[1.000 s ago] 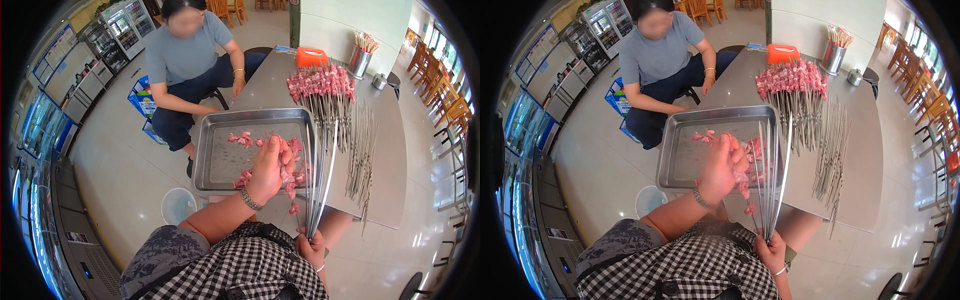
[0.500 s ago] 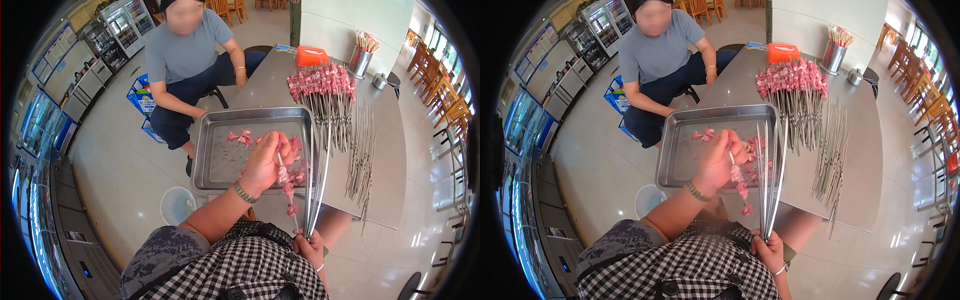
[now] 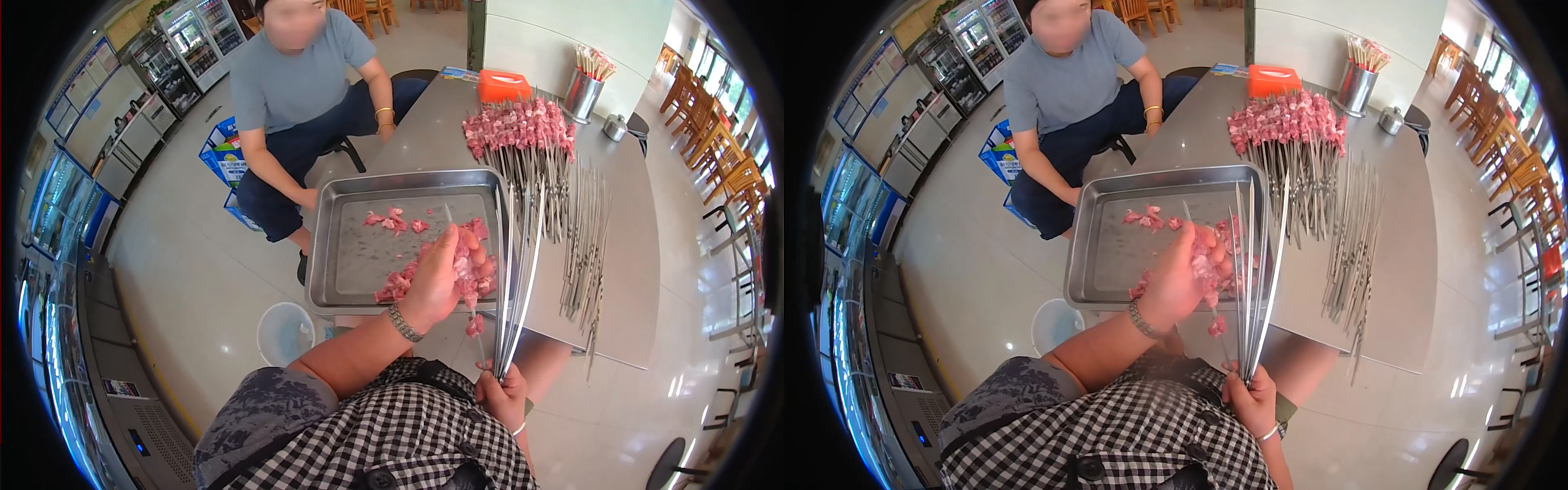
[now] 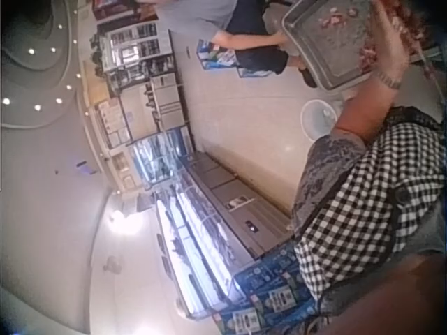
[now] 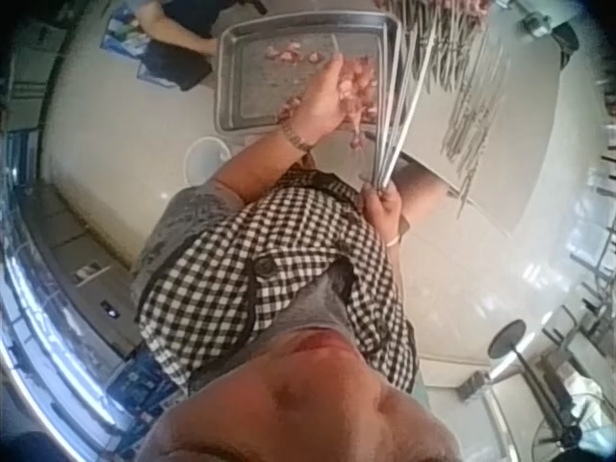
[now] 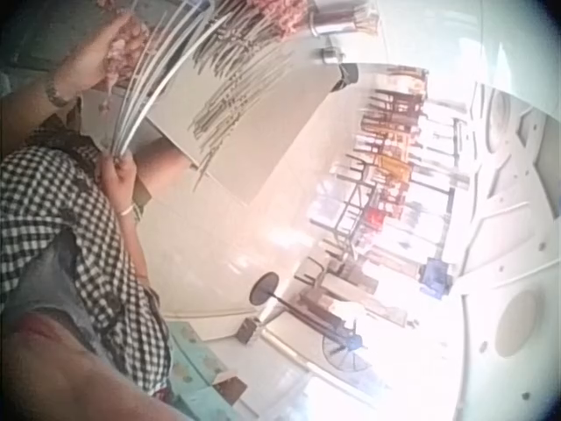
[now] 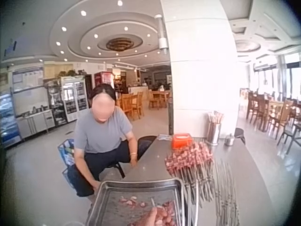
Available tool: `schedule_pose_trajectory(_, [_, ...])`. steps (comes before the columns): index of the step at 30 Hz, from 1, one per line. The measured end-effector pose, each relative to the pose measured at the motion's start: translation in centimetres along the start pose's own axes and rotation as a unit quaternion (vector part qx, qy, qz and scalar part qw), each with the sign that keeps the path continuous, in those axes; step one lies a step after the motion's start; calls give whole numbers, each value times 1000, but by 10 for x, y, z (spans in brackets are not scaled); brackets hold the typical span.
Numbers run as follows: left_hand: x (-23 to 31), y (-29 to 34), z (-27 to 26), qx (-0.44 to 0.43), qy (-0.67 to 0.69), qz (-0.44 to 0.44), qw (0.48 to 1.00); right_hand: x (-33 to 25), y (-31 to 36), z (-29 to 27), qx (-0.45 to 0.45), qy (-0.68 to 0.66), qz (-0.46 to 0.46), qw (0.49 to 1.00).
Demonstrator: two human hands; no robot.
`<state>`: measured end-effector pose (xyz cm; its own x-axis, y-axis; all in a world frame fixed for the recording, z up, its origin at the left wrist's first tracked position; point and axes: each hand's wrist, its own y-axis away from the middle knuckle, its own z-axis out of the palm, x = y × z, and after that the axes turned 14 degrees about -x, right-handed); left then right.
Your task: Skewering small pieces of meat onto metal skewers.
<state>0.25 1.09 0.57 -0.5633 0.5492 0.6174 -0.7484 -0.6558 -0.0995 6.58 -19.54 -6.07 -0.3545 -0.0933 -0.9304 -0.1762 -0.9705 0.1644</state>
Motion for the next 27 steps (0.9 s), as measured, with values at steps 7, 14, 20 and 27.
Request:
schedule_pose_trajectory(7, [-12,2,-8,-98,-49,-30,994,3,-2,2,11,-14,-17,1000])
schedule_pose_trajectory(14, [-42,33,-4,-91,-13,-86,992,-13,-11,4,27,10,9,1000])
schedule_pose_trajectory(20, [-37,25,8,-60,-21,-94,994,-1,-12,7,-10,-2,-41,999])
schedule_pose_trajectory(27, [-10,8,15,6,2,-25,1000,-5,-14,12,-15,-13,-51,998])
